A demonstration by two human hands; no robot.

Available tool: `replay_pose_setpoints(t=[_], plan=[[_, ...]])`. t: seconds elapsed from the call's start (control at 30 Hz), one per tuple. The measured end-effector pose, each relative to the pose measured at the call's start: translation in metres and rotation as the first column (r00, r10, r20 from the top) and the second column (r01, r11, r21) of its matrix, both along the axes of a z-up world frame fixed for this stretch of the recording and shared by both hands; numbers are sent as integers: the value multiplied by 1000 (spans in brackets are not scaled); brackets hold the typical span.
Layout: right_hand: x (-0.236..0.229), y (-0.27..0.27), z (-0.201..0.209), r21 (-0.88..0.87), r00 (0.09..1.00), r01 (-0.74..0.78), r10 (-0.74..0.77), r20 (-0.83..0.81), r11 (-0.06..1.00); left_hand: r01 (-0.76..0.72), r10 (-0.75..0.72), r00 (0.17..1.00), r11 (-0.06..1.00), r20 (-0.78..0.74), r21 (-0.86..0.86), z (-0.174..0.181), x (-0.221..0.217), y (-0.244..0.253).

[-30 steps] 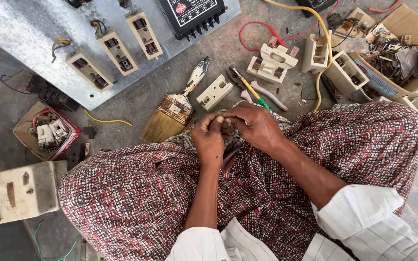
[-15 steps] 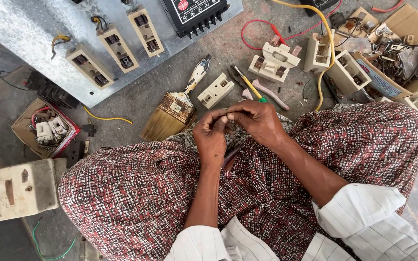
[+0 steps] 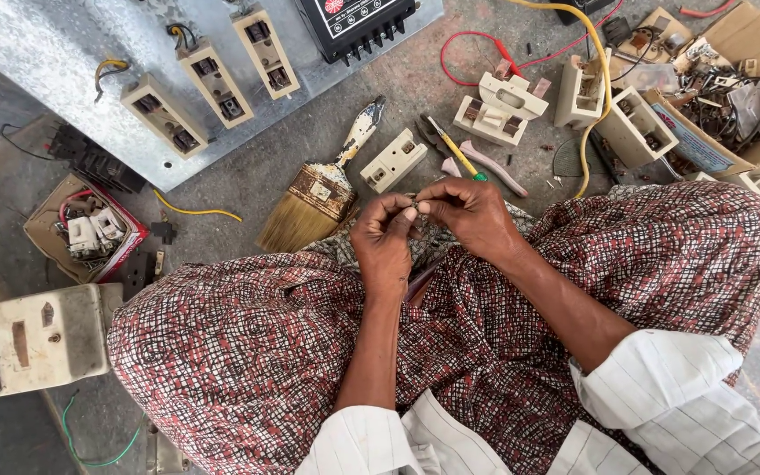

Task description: The person uses a screwdriver to disassemble a fuse carrier, then picks through a box of small metal parts to select components for reassembly.

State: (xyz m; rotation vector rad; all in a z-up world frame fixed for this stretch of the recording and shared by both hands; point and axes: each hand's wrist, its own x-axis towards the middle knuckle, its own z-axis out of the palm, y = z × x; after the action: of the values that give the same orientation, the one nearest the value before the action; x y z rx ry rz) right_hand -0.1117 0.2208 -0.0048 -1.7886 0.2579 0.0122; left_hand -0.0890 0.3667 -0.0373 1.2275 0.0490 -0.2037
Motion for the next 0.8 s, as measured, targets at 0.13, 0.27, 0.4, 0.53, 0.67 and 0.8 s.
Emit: replay_pose_setpoints(t=[0.13,0.27,0.4,0.53,0.67,0.8], plan=[[-1,-3,-10,114,997,-3,11,-73,994,8,-7,1000,995,-16,102,5,-2,0],[-2,-5,-16,206,992,15,12,-127,978,10,-6,999,994,-37,112,5,-2,0],[-1,-6,-17,281,990,31,9,-141,959,17,-13,995,999,-94,40,-1,-3,0],[0,-7,-15,230,973,14,39,-227,973,3,4,995,998,-99,65,-2,-4,1],[0,-9,-15,281,967,49,25,-255,958,28,-24,997,998,-76,52,0,-3,-1],[0,-7,-16,314,981,56,6,-192,948,7,-7,1000,993,1,120,1,-3,-2]])
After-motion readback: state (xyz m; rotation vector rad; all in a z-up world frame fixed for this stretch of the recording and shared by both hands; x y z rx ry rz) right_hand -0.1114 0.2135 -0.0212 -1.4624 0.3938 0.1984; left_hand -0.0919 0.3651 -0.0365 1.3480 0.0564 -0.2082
